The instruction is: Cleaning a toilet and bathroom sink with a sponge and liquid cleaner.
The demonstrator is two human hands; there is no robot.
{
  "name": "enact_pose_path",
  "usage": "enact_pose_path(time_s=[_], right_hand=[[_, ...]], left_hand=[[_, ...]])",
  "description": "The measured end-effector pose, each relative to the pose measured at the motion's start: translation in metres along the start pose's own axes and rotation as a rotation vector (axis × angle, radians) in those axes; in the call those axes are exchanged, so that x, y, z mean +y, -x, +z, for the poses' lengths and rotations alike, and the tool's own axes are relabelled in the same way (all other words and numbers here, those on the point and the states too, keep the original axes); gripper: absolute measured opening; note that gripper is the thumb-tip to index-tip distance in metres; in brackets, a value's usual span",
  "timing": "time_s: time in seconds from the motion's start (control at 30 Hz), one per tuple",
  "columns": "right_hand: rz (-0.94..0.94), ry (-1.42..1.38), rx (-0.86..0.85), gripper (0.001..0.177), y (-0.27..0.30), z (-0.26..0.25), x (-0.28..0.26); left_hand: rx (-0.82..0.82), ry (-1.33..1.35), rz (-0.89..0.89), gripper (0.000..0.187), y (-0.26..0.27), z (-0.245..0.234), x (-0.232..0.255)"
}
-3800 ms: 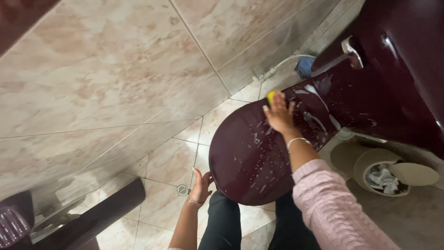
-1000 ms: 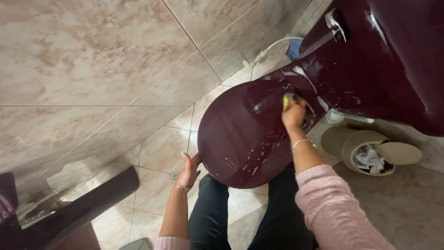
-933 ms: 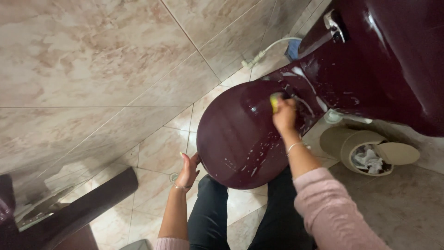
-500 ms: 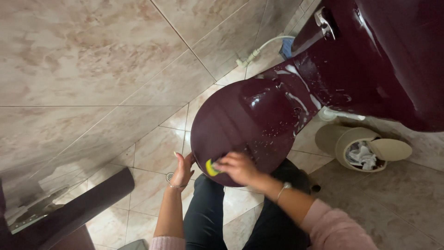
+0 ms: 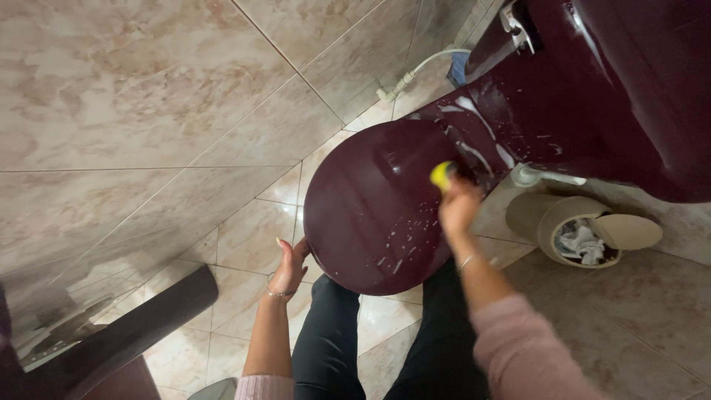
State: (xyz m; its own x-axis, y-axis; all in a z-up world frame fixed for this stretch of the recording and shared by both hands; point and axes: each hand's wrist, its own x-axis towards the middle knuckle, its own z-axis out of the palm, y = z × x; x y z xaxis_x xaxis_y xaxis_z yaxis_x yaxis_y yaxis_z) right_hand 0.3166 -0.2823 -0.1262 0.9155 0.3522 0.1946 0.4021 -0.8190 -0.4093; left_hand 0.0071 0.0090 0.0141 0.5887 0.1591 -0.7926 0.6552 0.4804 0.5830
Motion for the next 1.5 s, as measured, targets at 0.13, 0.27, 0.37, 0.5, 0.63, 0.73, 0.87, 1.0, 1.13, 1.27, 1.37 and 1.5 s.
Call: enact_pose_path(time_s=[0.13, 0.27, 0.37, 0.5, 0.63, 0.73, 0.87, 1.0, 1.13, 1.27, 1.37, 1.5], right_hand=[[0.362, -0.894, -0.059, 0.015, 0.092, -0.021, -0.110], [-0.092, -0.460, -0.587, 0.016, 0.145, -0.091, -0.178], [-0.234, -0.826, -0.588, 0.012, 0.158, -0.059, -0.102], [-0.246, -0.236, -0.589, 0.011, 0.038, -0.068, -0.037], [-0.031, -0.334, -0.234, 0.022, -0.016, -0.025, 0.056], [-0.132, -0.112, -0.060, 0.022, -0.003, 0.004, 0.110], [0.113, -0.141, -0.047, 0.028, 0.060, -0.019, 0.085], [0.021, -0.186, -0.006, 0.032, 0.133, -0.060, 0.003], [0.054, -0.292, -0.054, 0.032, 0.180, -0.094, -0.093], [0.930, -1.771, -0.297, 0.020, 0.256, 0.010, -0.131], [0.161, -1.026, -0.538, 0.020, 0.162, -0.069, -0.211], [0.356, -1.124, -0.450, 0.027, 0.108, 0.010, -0.115]], left_hand=[[0.019, -0.027, -0.004, 0.125, 0.001, 0.004, -0.007], [0.041, -0.016, -0.018, 0.125, -0.003, 0.003, -0.012], [0.034, -0.011, -0.020, 0.125, -0.003, 0.002, -0.011], [0.039, -0.015, -0.020, 0.125, -0.001, 0.001, -0.013], [0.042, -0.047, -0.018, 0.125, 0.009, 0.012, 0.007], [0.033, -0.080, -0.013, 0.125, 0.015, 0.017, 0.018], [0.017, -0.084, 0.009, 0.123, 0.010, 0.011, 0.012], [0.016, -0.057, -0.007, 0.121, 0.007, 0.011, 0.002], [0.036, -0.026, -0.019, 0.119, 0.008, 0.012, 0.004], [0.038, -0.020, -0.032, 0.120, 0.010, 0.016, 0.009], [0.059, 0.037, -0.058, 0.118, -0.009, 0.000, -0.018], [0.048, 0.021, -0.043, 0.116, 0.007, 0.006, 0.008]])
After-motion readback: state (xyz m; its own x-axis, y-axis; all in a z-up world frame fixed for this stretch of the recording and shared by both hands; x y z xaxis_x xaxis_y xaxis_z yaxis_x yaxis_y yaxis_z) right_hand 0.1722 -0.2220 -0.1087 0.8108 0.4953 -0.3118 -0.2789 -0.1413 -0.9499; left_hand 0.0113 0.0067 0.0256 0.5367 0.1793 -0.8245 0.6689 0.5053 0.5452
